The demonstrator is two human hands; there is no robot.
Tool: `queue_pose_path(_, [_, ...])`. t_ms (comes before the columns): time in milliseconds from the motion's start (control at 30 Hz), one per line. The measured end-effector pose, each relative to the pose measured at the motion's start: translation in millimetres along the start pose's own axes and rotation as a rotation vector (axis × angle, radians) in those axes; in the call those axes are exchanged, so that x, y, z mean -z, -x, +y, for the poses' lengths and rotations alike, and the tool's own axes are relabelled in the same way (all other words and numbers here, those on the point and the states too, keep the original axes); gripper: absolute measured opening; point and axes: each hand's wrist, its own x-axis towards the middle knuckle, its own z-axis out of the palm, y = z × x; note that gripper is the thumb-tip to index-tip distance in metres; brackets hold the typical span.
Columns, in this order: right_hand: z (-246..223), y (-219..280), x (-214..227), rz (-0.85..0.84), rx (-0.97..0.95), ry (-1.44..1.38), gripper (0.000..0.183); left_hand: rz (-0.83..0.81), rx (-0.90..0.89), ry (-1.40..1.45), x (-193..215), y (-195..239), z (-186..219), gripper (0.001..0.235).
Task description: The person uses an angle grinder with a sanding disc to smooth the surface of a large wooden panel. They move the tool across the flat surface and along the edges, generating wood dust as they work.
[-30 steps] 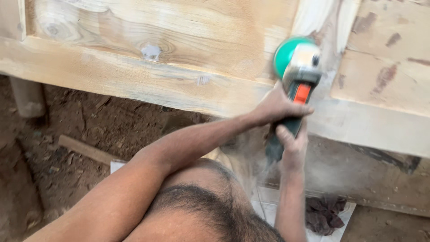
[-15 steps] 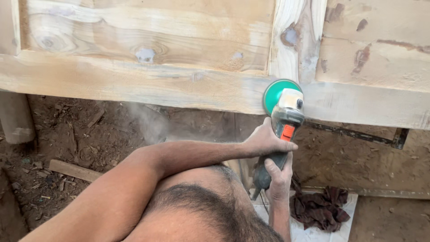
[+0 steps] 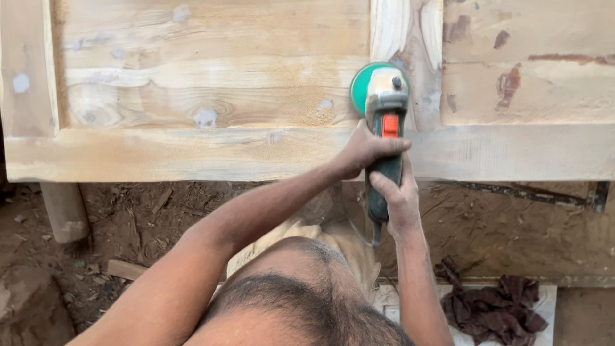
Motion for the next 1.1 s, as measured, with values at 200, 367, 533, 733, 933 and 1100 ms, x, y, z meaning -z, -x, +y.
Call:
queue_pose_path(200, [31,74,18,0.069,-0.104,0.169,0.081,0.037,0.065,-0.116,-26,79,-39,0.086])
queue_pose_path(367, [63,125,12,0.173,-0.123,0.059,0.083,-0.056,0.342,-0.268,-38,116,-51,0.093])
queue_pose_path(533, [70,132,8,0.259,-0.078,-0.114,0.082,-0.126,0.222,-0.394,-44,111,-53,0.081])
queue_pose_path(733, [40,79,20,0.201,-0.077,0.005,0.079,-0.164,0.177,-0.327,-39,53,-40,0.064])
queue_pose_path(933, [-1,1,25,0.096,-0.095,0.043,0.083,0.005,0.068,-0.201,-24,-14,-16,0.067])
queue_pose_path(1100, [-29,-60,27,0.034,-0.091,0.048,0.084,-0.012,0.04,-0.065,-10,-70,7,0.069])
